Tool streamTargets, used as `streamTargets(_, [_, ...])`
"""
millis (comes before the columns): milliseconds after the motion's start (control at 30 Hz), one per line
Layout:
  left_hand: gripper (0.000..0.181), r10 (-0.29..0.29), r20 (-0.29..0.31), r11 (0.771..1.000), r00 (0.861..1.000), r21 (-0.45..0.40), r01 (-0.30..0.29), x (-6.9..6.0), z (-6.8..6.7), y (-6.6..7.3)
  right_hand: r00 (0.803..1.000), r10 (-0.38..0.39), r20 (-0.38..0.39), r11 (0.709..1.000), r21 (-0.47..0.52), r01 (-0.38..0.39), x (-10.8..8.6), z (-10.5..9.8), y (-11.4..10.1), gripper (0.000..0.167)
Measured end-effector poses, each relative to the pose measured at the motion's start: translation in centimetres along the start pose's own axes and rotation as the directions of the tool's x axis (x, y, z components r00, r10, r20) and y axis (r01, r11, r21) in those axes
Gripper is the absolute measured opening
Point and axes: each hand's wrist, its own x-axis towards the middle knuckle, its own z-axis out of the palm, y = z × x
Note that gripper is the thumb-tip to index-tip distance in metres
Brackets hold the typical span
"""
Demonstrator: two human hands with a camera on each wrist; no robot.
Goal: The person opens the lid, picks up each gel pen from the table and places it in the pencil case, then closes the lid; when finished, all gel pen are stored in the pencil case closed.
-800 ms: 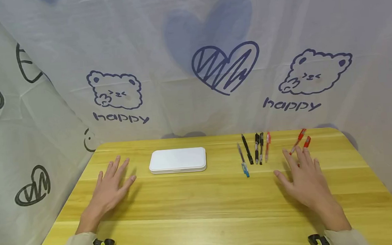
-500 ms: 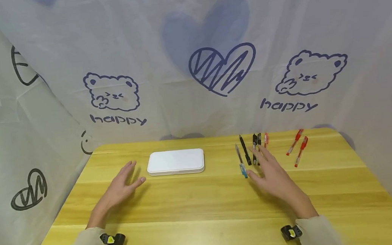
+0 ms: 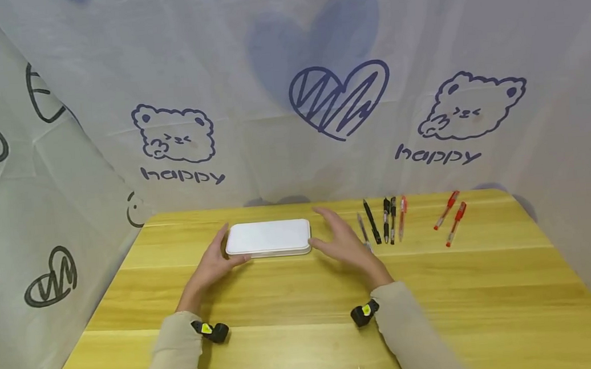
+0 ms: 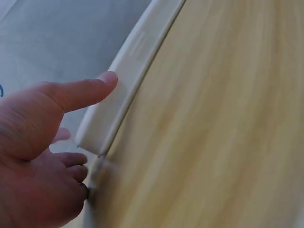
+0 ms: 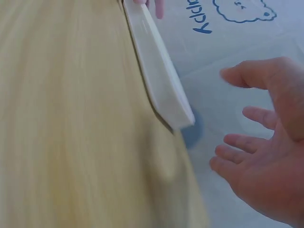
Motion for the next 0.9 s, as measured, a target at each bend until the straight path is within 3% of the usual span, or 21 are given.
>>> streamTargets(133, [0.111, 0.022, -0.026, 1.000, 0.999, -0.008, -0.023, 0.9, 0.7, -0.2, 0.995, 0.080, 0.054, 0.995, 0.050, -0.082, 1.6, 1.4, 0.0, 0.081])
streamTargets(367, [0.113, 0.031, -0.024, 0.998, 0.999, 0.057, -0.029, 1.5, 1.7, 0.4, 0.988, 0.111, 0.107, 0.989, 0.082, -0.120, 2.9, 2.8, 0.2, 0.089])
streamTargets(600, [0.116, 0.024, -0.105, 0.985, 0.994, 0.173, -0.006, 1.6, 2.5, -0.1, 0.990, 0.126, 0.064, 0.991, 0.047, -0.129, 2.8, 4.4, 0.9, 0.085])
streamTargets(900, [0.117, 0.003, -0.165, 0.987, 0.986, 0.161, 0.024, 1.2, 2.9, 0.1, 0.991, 0.132, 0.008, 0.989, 0.059, -0.132, 2.5, 4.8, 1.0, 0.083])
